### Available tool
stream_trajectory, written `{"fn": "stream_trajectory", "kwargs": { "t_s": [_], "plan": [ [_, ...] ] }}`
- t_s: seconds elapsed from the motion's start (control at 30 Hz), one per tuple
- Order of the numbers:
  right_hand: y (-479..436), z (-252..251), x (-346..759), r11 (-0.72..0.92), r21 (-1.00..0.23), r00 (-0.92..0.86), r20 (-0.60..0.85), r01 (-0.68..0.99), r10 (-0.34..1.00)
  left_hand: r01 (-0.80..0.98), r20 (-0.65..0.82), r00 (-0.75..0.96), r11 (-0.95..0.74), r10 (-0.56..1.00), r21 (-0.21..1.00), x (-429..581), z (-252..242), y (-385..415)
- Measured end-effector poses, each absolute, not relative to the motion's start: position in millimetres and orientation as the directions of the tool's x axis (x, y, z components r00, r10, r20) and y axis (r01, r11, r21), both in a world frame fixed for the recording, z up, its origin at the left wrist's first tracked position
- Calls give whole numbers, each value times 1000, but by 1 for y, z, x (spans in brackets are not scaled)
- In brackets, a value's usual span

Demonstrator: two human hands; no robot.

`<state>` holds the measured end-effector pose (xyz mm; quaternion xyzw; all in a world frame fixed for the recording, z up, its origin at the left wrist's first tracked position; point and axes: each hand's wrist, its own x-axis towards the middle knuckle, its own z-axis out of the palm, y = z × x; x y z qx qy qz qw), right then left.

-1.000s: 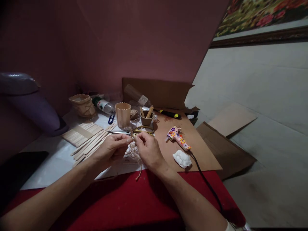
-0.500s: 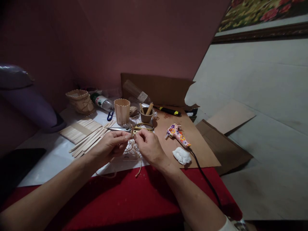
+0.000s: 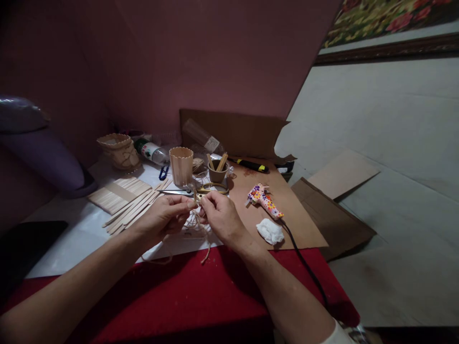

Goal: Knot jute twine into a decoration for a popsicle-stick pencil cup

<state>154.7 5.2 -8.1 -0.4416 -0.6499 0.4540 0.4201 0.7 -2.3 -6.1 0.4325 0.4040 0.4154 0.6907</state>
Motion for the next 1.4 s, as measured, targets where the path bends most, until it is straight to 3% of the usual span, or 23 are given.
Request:
{"fn": "stream_trajectory", "kwargs": {
  "t_s": [0.07, 0.23, 0.37, 0.43, 0.57, 0.63, 0.73, 0.8, 0.83, 0.9, 1.03, 1.13, 1.27, 1.4],
  "plan": [
    [6, -9, 155, 174, -968, -257, 125, 179, 958, -210, -195, 316, 268, 929, 940, 0, -5, -2],
    [9, -7, 159, 303, -913, -265, 232, 272, 936, -192, -191, 352, 271, 916, 943, -2, 1, -4],
    [9, 1, 161, 96, -987, -365, 42, 131, 930, -189, -182, 378, 269, 908, 944, -5, 4, -4],
    [9, 7, 163, 76, -988, -379, 21, 132, 925, -211, -172, 371, 264, 912, 941, -7, 5, -2],
    [14, 14, 176, 223, -955, -308, 156, 194, 938, -277, -150, 372, 264, 916, 924, -11, 6, 2],
    [17, 16, 182, 283, -902, -186, 233, 325, 955, -289, -147, 370, 264, 917, 920, -12, 7, 3],
    [19, 15, 184, 409, -682, -40, 488, 606, 872, -248, -171, 367, 273, 914, 929, -11, 6, 3],
    [16, 14, 179, 522, -570, -98, 611, 634, 785, -195, -189, 368, 275, 910, 942, -10, 5, 1],
    [13, 12, 175, 577, -572, -149, 623, 583, 768, -169, -194, 375, 272, 907, 947, -9, 4, 0],
    [8, 9, 167, 601, -677, -271, 538, 425, 798, -131, -186, 397, 256, 899, 958, -7, 4, -2],
    [2, 2, 159, 384, -879, -477, 219, 282, 851, -68, -155, 429, 203, 890, 977, -6, 4, -4],
    [5, -2, 160, 333, -888, -482, 152, 317, 863, -58, -158, 413, 199, 897, 978, -6, 3, -3],
    [11, -8, 164, 348, -853, -423, 170, 389, 890, -53, -166, 357, 198, 919, 979, -6, 3, -3],
    [13, -9, 163, 292, -884, -457, 104, 364, 883, -9, -157, 308, 167, 938, 986, -4, 5, -3]
  ]
}}
